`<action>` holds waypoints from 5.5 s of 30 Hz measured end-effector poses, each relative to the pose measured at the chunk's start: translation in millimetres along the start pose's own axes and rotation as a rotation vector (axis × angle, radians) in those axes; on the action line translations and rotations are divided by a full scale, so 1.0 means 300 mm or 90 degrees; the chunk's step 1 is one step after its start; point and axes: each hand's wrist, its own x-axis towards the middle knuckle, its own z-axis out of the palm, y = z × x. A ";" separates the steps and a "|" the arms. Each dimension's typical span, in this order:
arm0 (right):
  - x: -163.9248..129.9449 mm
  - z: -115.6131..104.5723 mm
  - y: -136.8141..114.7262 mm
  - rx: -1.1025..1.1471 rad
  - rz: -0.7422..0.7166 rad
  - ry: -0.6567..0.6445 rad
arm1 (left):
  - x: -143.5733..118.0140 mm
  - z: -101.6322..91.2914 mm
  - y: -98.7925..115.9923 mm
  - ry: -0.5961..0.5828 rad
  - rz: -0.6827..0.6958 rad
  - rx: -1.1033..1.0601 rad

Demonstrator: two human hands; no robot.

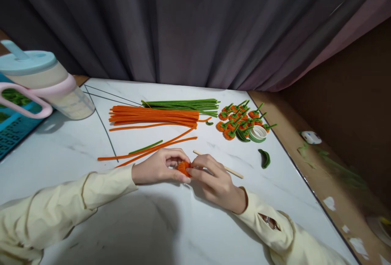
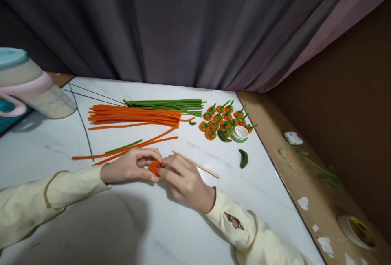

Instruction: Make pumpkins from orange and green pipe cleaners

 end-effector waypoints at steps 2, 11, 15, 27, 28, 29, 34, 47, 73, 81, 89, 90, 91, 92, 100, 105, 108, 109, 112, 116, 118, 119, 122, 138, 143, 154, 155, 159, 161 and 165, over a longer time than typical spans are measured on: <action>-0.001 0.000 -0.003 0.012 0.016 -0.011 | 0.001 0.000 -0.002 -0.010 0.006 0.020; 0.000 0.013 -0.008 0.074 0.137 0.038 | 0.001 -0.005 -0.015 0.012 0.091 0.100; -0.005 0.017 0.003 0.093 0.164 0.031 | -0.003 -0.008 -0.024 0.017 0.146 0.094; -0.020 0.007 0.018 0.004 0.103 -0.032 | -0.012 0.000 -0.025 0.088 0.188 0.122; -0.019 0.007 0.017 0.006 0.111 -0.028 | -0.013 -0.003 -0.025 0.082 0.195 0.132; -0.018 0.006 0.016 0.010 0.119 -0.025 | -0.013 -0.006 -0.024 0.070 0.210 0.142; -0.010 0.009 0.012 0.031 0.140 -0.012 | -0.014 -0.017 -0.025 0.017 0.294 0.190; -0.014 0.022 0.004 -0.039 0.161 -0.034 | -0.018 0.035 -0.027 0.258 0.150 0.052; -0.025 0.022 0.008 0.113 0.113 0.112 | -0.022 0.011 -0.028 0.090 0.247 0.044; -0.005 0.020 -0.004 0.113 0.160 0.143 | -0.009 -0.002 -0.005 0.038 0.173 0.052; -0.002 0.021 -0.006 0.083 0.168 0.082 | -0.003 0.016 -0.012 0.042 0.085 -0.058; -0.001 0.022 -0.007 0.080 0.167 0.075 | -0.004 0.019 -0.013 0.031 0.073 -0.082; 0.001 0.023 -0.009 0.075 0.167 0.066 | -0.004 0.022 -0.014 0.019 0.063 -0.103; 0.003 0.024 -0.012 0.071 0.167 0.058 | -0.005 0.025 -0.016 0.008 0.050 -0.118; 0.013 0.028 -0.019 0.119 0.148 0.033 | -0.007 0.036 -0.010 -0.017 -0.004 -0.118; 0.006 0.027 -0.020 0.119 0.199 0.047 | -0.012 0.026 -0.021 -0.025 0.006 -0.118; 0.004 0.027 -0.018 0.122 0.246 0.053 | -0.010 0.024 -0.030 -0.021 0.004 -0.124; 0.006 0.026 -0.016 0.139 0.272 0.051 | -0.008 0.024 -0.032 -0.010 0.005 -0.131; 0.017 0.025 -0.012 0.291 0.400 0.035 | -0.002 0.023 -0.032 0.026 0.015 -0.172; 0.035 0.027 -0.004 0.550 0.556 0.010 | 0.006 0.024 -0.026 0.057 0.028 -0.143; 0.038 0.031 0.001 0.625 0.575 0.012 | 0.008 0.025 -0.023 0.056 0.024 -0.102; 0.038 0.034 0.003 0.652 0.576 0.015 | 0.009 0.026 -0.022 0.055 0.022 -0.087; 0.033 0.041 0.010 0.698 0.585 0.021 | 0.011 0.028 -0.023 0.066 0.028 -0.062; 0.034 0.041 0.010 0.729 0.616 -0.001 | 0.004 0.034 -0.022 0.113 0.043 -0.018; 0.024 0.040 0.010 0.692 0.599 0.028 | -0.001 0.029 -0.016 0.148 0.065 0.005; -0.014 0.022 0.007 -0.016 0.195 0.109 | -0.007 0.018 -0.016 0.115 0.062 -0.040; -0.019 0.021 0.009 -0.048 0.162 0.096 | -0.009 0.017 -0.015 0.093 0.062 -0.025; -0.023 0.018 0.004 -0.038 0.097 0.050 | -0.013 0.013 -0.019 0.063 0.103 0.055; -0.014 0.015 -0.003 0.014 0.110 0.054 | -0.011 0.013 -0.024 0.070 0.121 0.070; 0.001 0.012 -0.008 0.050 0.151 0.086 | -0.008 0.011 -0.031 0.078 0.146 0.077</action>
